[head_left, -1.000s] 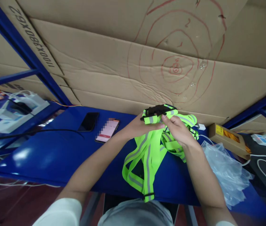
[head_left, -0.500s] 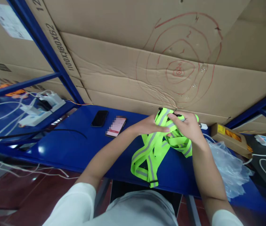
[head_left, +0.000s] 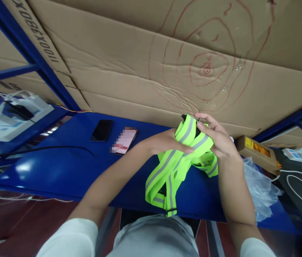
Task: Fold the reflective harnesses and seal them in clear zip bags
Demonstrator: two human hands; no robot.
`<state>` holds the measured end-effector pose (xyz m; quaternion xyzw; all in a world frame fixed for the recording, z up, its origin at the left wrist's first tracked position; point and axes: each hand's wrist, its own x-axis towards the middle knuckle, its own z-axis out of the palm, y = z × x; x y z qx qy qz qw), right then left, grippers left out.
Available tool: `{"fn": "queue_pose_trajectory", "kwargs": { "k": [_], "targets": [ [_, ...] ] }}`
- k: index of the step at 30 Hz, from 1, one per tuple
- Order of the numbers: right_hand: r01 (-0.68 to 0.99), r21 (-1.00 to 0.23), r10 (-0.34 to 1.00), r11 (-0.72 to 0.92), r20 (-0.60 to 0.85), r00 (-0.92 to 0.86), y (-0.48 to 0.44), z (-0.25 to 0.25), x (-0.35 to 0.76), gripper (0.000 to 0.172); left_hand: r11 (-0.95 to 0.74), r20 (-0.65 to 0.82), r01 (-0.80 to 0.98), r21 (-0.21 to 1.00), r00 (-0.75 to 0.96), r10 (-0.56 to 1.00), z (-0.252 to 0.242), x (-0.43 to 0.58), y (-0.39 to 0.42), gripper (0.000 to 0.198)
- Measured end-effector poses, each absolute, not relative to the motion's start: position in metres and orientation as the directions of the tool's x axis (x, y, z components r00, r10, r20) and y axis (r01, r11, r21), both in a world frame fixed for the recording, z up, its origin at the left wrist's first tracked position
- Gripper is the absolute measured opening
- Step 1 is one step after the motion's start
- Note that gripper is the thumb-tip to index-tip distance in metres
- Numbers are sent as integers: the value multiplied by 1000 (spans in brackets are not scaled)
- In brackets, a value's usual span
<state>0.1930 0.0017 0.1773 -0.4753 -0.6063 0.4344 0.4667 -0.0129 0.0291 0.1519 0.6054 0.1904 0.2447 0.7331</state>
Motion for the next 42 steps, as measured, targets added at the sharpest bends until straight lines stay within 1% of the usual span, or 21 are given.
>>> {"fn": "queue_pose_trajectory", "kwargs": {
  "k": [1, 3, 5, 6, 9, 11, 13, 15, 16, 19, 21, 23, 25, 26, 28, 30, 34, 37, 40, 41, 42],
  "targets": [
    [173, -970, 982, 169, 149, -120, 3, 177, 193, 51, 212, -13, -136, 968, 813, 582, 151, -12, 30, 55],
    [267, -931, 968, 250, 230, -106, 5, 177, 195, 45, 258, -43, -137, 956, 808, 588, 150, -11, 31, 48],
    [412, -835, 930, 365, 347, -119, 5, 180, 198, 36, 196, -25, -122, 973, 787, 617, 149, -10, 30, 42],
    [461, -797, 919, 390, 364, -149, 4, 182, 200, 36, 150, 0, -123, 981, 775, 631, 150, -10, 30, 40],
    [507, -774, 920, 380, 261, -291, -3, 190, 202, 57, 48, 91, -158, 986, 762, 641, 151, -10, 29, 38],
    [543, -724, 893, 424, 235, -384, -10, 192, 198, 61, -23, 130, -151, 988, 756, 641, 151, -10, 29, 37],
    [621, -603, 863, 502, 297, -409, -15, 190, 190, 63, -84, 144, -118, 989, 751, 644, 149, -10, 30, 34],
    [692, -498, 848, 523, 387, -363, -17, 186, 182, 73, -101, 147, -106, 989, 736, 661, 148, -10, 31, 33],
    [708, -467, 836, 529, 432, -339, -17, 183, 178, 76, -89, 143, -113, 990, 728, 670, 148, -11, 32, 33],
    [685, -442, 789, 579, 515, -334, -11, 179, 174, 65, 16, 112, -165, 986, 735, 668, 148, -10, 32, 32],
    [671, -455, 778, 586, 549, -307, -8, 181, 176, 56, 114, 77, -179, 977, 800, 595, 149, -8, 32, 32],
    [666, -495, 787, 558, 571, -234, -9, 185, 181, 48, 164, 50, -143, 976, 881, 470, 149, -6, 31, 31],
    [639, -587, 833, 496, 530, -159, -11, 190, 186, 41, 133, 41, -96, 986, 929, 369, 150, -6, 31, 30],
    [616, -646, 866, 451, 483, -127, -14, 192, 187, 40, 92, 50, -87, 992, 935, 351, 150, -6, 30, 30],
    [566, -745, 922, 353, 381, -74, -18, 195, 188, 45, 2, 75, -81, 997, 931, 357, 153, -9, 30, 29],
    [519, -806, 951, 286, 307, -48, -21, 196, 187, 49, -44, 78, -67, 997, 932, 354, 158, -13, 30, 29],
    [376, -908, 982, 188, 172, -74, -23, 194, 185, 48, -6, 16, -15, 1000, 962, 273, 163, -20, 32, 30],
    [317, -940, 990, 126, 99, -99, -19, 189, 186, 49, -57, 12, 4, 998, 960, 280, 163, -23, 33, 26],
    [261, -964, 986, 53, 8, -169, -9, 180, 183, 56, -35, 8, -1, 999, 977, 215, 166, -24, 29, 25],
    [250, -967, 985, 54, 10, -175, -5, 176, 181, 56, -20, 15, -11, 1000, 980, 199, 167, -25, 28, 26],
    [252, -963, 986, 94, 55, -159, -1, 173, 179, 53, -24, 29, -25, 999, 979, 199, 169, -25, 27, 27]
  ]
}}
